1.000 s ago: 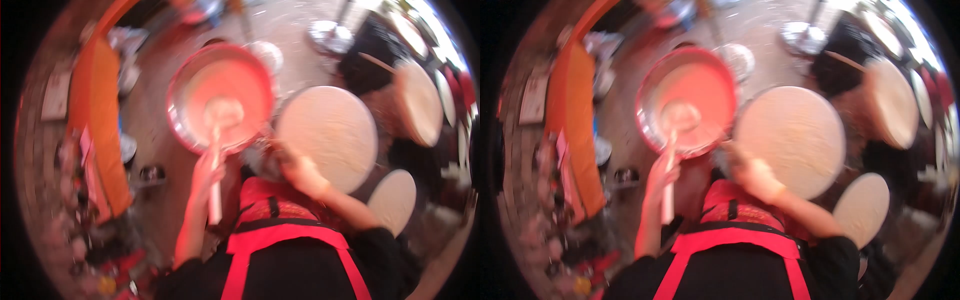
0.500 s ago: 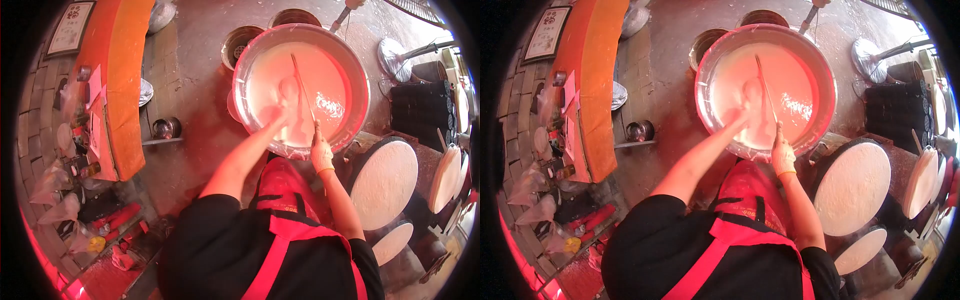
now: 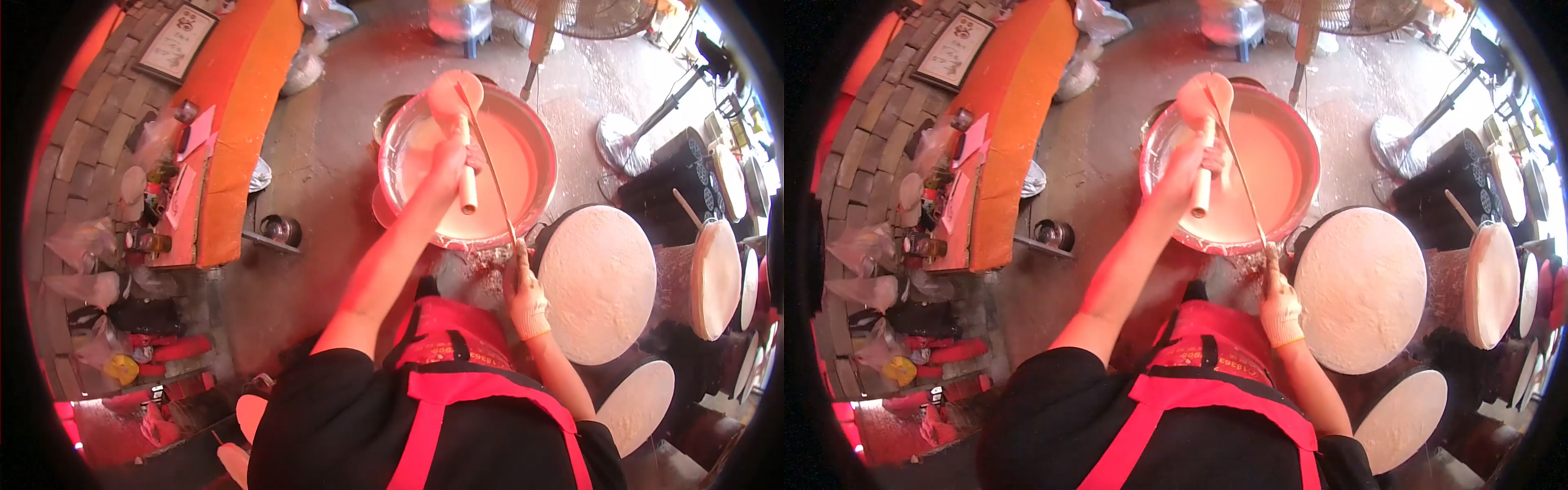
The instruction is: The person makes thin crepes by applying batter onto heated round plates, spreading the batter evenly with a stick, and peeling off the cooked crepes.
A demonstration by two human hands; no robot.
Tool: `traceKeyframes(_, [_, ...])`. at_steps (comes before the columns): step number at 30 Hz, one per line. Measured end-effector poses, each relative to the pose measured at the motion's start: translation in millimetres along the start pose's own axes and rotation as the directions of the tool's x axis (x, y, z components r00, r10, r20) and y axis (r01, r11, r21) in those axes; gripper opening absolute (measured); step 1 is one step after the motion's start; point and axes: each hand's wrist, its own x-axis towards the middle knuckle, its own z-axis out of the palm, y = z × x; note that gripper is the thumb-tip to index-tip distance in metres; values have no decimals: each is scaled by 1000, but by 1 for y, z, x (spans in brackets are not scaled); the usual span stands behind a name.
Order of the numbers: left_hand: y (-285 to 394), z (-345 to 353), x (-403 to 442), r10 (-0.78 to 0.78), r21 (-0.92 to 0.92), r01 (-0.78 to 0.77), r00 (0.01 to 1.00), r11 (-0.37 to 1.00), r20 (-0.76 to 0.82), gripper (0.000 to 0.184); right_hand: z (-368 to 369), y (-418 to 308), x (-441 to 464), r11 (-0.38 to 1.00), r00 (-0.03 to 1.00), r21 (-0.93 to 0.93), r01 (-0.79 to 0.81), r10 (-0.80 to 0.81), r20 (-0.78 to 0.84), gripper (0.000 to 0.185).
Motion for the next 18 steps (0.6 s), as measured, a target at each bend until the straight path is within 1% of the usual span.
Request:
traceKeyframes(1, [11,22,-21,21,123,-20,1000,992,-12,30,-10,0,-3,999,998,0,33,-33,-44,80])
traceKeyframes(2, [21,44,-40,45,203,-41,999,978,-14,30,-20,2,-5,998,994,-2,65,-65,-90,80])
traceKeyframes(3, [31,76,-72,131,310,-122,991,943,-8,29,-33,2,-4,983,969,17,184,-178,-170,80])
traceKeyframes(4, [35,109,-103,209,410,-195,978,891,11,29,-54,-9,-7,990,977,-16,143,-144,-155,78])
traceKeyframes(5, [42,133,-121,325,581,-283,945,763,34,29,-68,-10,-7,982,961,-20,185,-186,-205,76])
traceKeyframes(6, [54,150,-138,435,723,-352,897,595,78,29,-81,-14,-10,973,941,-26,227,-227,-253,74])
traceKeyframes(7, [71,160,-153,374,787,-351,912,508,166,37,-95,-26,-15,971,917,-42,237,-238,-320,68])
traceKeyframes(8, [86,172,-161,361,858,-299,921,419,144,48,-103,-27,-14,919,818,-101,382,-387,-426,63])
traceKeyframes(10, [102,160,-151,427,959,-213,897,187,115,55,-105,-48,-17,938,750,-149,312,-340,-568,60])
traceKeyframes(11, [106,146,-142,364,951,-165,929,263,60,55,-96,-56,-13,921,631,-175,349,-369,-682,60])
traceKeyframes(12, [107,125,-131,288,937,-97,957,335,-4,55,-91,-67,-19,966,743,-82,246,-242,-624,60])
traceKeyframes(13, [120,106,-116,98,895,40,991,444,-93,45,-84,-81,-29,992,833,10,128,-102,-544,59])
traceKeyframes(14, [131,96,-117,-213,565,306,951,766,-225,26,-76,-91,-38,996,894,92,2,40,-446,59])
traceKeyframes(15, [138,72,-103,-334,470,424,904,774,-265,19,-62,-97,-51,987,890,148,-59,119,-441,59])
traceKeyframes(16, [140,53,-89,-452,366,538,841,759,-297,14,-46,-96,-67,988,874,145,-51,114,-473,57])
traceKeyframes(18, [117,34,-105,-387,455,487,872,746,-299,29,-10,-71,-115,997,785,41,-60,73,-615,59])
